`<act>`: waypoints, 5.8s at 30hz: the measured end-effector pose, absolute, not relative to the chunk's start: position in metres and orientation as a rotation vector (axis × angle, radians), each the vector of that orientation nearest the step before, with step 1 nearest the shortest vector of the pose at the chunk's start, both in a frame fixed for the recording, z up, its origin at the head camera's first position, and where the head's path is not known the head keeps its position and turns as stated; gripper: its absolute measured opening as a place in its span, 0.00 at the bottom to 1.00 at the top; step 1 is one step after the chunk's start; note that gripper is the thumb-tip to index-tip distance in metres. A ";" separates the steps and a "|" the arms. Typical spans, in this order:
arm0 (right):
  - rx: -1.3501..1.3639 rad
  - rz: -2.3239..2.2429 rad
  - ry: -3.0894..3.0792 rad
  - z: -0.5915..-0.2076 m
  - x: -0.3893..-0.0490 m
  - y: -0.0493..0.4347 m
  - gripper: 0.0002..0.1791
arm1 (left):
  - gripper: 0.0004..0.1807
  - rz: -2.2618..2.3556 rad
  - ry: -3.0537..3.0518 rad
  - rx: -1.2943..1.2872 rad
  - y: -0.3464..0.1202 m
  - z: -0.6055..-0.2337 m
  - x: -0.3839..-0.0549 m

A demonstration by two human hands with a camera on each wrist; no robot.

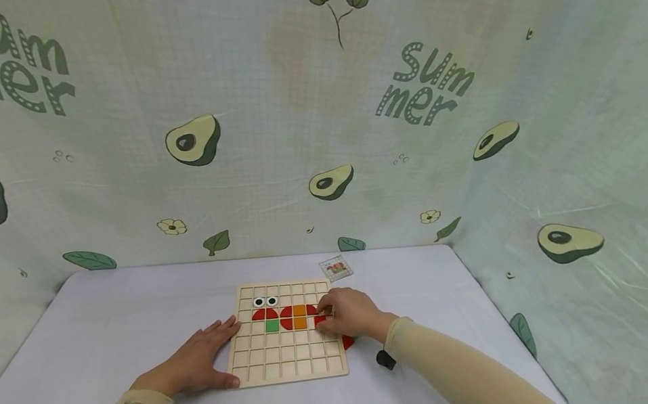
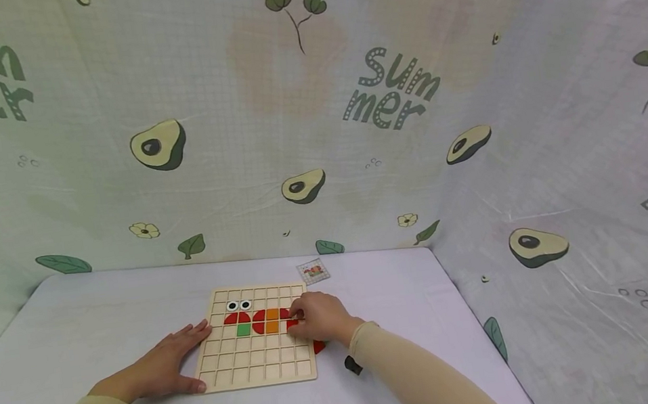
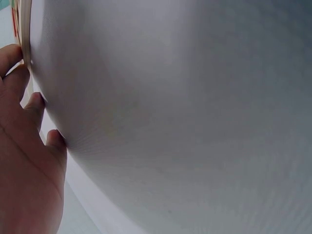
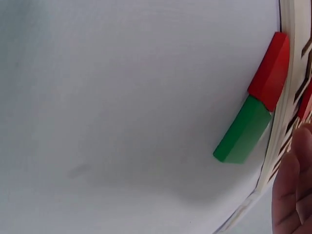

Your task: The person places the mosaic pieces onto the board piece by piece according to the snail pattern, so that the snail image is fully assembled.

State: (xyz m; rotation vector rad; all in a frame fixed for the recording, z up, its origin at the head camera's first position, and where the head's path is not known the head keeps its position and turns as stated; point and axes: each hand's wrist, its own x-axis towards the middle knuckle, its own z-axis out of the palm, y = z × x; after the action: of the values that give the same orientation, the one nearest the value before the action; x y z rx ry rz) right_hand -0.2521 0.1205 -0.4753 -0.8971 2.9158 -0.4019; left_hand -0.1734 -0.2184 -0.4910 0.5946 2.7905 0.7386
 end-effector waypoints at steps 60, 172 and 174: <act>-0.698 -0.498 2.813 -0.451 -0.233 0.239 0.19 | 0.60 0.716 2.786 0.585 -0.221 -0.498 -0.179; -1.227 -0.171 2.817 -0.471 -0.229 0.033 0.11 | 0.59 0.743 2.781 0.661 -0.222 -0.494 -0.178; -1.220 -0.178 2.813 -0.470 -0.229 0.033 0.12 | 0.59 0.736 2.779 0.656 -0.221 -0.493 -0.177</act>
State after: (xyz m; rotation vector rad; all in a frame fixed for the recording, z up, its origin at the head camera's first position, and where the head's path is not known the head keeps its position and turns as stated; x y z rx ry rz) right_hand -0.2285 0.0335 -0.4701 -1.2196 2.8133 -0.1782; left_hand -0.1774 -0.2209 -0.4930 0.6563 2.7792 0.7360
